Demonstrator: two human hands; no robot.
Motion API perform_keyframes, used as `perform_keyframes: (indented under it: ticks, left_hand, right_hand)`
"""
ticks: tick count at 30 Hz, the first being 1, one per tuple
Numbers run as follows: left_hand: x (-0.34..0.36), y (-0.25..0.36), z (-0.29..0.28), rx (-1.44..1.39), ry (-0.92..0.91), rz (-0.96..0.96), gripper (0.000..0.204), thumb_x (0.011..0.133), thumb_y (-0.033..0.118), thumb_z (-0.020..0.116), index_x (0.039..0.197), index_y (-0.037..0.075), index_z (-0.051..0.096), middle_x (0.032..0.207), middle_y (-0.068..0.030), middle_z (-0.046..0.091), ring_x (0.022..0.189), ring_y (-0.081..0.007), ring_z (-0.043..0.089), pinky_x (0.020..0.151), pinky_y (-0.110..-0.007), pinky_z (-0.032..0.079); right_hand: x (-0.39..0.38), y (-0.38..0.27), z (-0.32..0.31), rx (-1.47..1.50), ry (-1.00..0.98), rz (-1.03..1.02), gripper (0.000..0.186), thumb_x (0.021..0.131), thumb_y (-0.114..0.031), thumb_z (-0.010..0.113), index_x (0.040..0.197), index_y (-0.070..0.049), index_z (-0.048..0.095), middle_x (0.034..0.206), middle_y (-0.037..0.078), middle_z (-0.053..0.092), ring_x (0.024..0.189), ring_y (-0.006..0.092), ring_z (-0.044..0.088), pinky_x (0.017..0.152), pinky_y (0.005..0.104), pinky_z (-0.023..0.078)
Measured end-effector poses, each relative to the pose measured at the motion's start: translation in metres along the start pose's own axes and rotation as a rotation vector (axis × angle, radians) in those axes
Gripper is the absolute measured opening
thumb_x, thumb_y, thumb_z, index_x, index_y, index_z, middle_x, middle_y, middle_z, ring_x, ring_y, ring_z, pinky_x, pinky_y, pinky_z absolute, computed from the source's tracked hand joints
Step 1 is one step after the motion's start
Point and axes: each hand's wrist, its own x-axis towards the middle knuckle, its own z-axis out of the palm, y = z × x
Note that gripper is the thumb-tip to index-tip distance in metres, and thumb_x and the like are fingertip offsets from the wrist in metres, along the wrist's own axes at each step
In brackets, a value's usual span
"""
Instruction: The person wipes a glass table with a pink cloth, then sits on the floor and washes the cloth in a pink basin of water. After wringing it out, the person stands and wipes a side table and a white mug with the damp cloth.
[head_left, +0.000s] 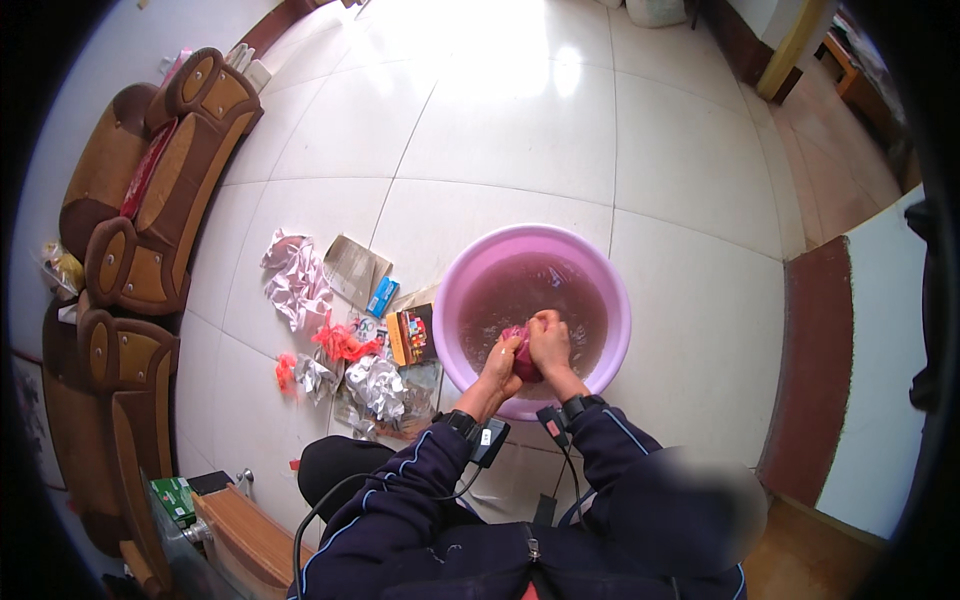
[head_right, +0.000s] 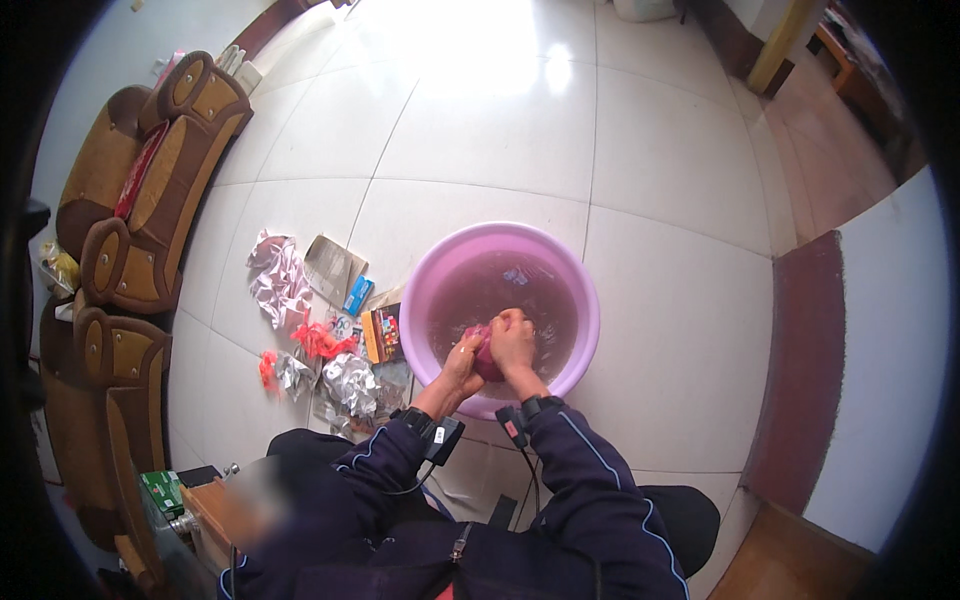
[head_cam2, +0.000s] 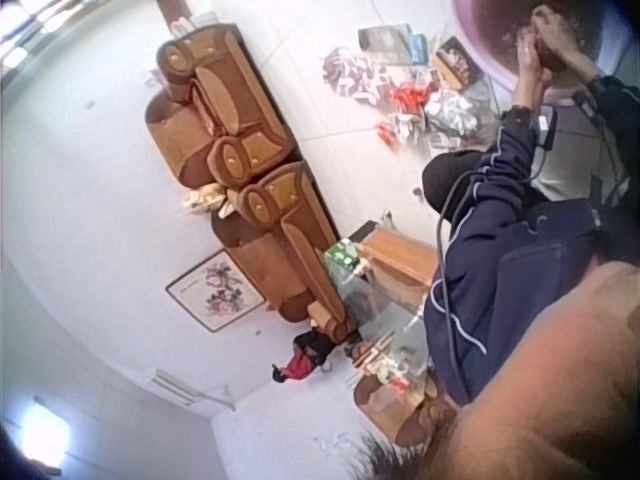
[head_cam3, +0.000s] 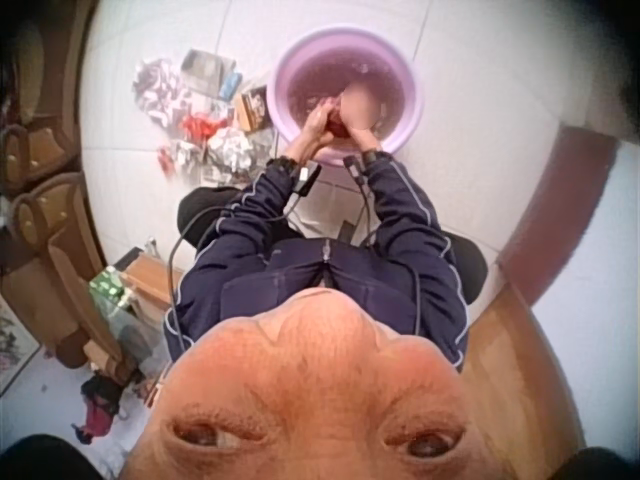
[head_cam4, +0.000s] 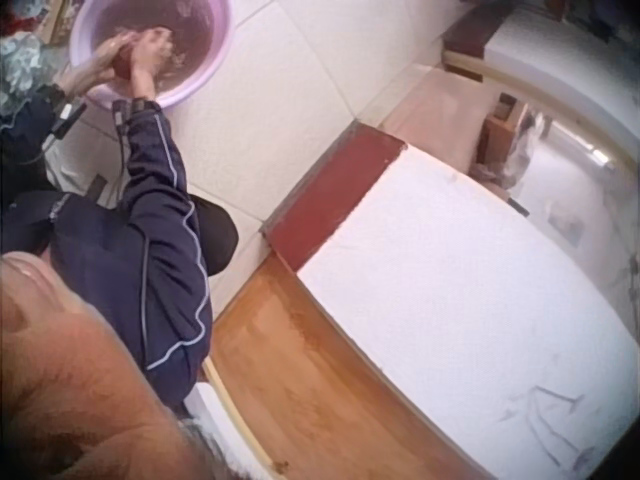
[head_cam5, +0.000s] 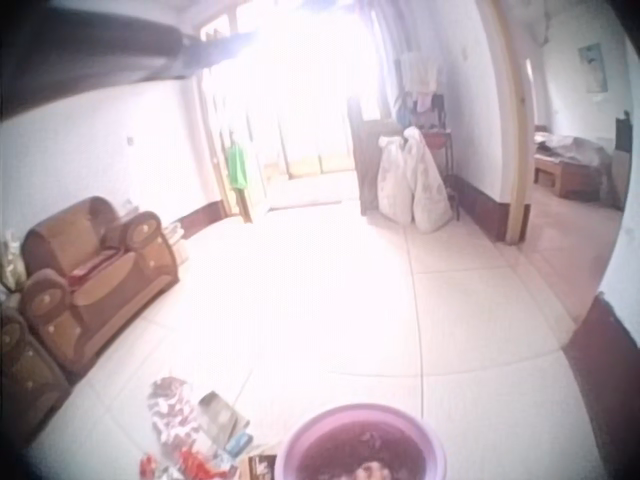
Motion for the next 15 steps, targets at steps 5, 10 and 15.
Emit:
perform_keyframes:
  ticks: [5,10,15]
  left_hand:
    - [0.007,0.030,-0.019,-0.049,0.016,-0.038,0.028,0.096,0.038,0.046,0.095,0.011,0.056,0.092,-0.0058,0.060,0.084,-0.0203,0.060,0.075,-0.035,0.052]
    - [0.007,0.006,-0.016,0.031,-0.086,-0.052,0.026,0.095,0.033,0.047,0.101,0.011,0.059,0.106,-0.0052,0.061,0.097,-0.0207,0.059,0.086,-0.039,0.049]
    - [-0.001,0.009,-0.005,0.129,0.012,0.001,0.026,0.094,0.031,0.051,0.114,0.015,0.052,0.114,-0.0057,0.057,0.106,-0.0228,0.054,0.088,-0.045,0.046]
  right_hand:
    - [-0.044,-0.015,0.014,0.099,-0.151,-0.221,0.025,0.086,-0.033,0.050,0.100,-0.013,0.057,0.097,0.018,0.057,0.089,0.0386,0.058,0.079,0.0480,0.046]
    - [-0.017,0.002,0.006,-0.007,0.018,-0.201,0.022,0.088,-0.027,0.047,0.094,-0.008,0.055,0.090,0.018,0.061,0.086,0.0394,0.060,0.075,0.0507,0.047]
    - [0.031,0.060,-0.001,-0.042,0.099,0.183,0.022,0.085,-0.025,0.053,0.100,-0.009,0.057,0.095,0.022,0.062,0.095,0.0404,0.058,0.082,0.0469,0.046]
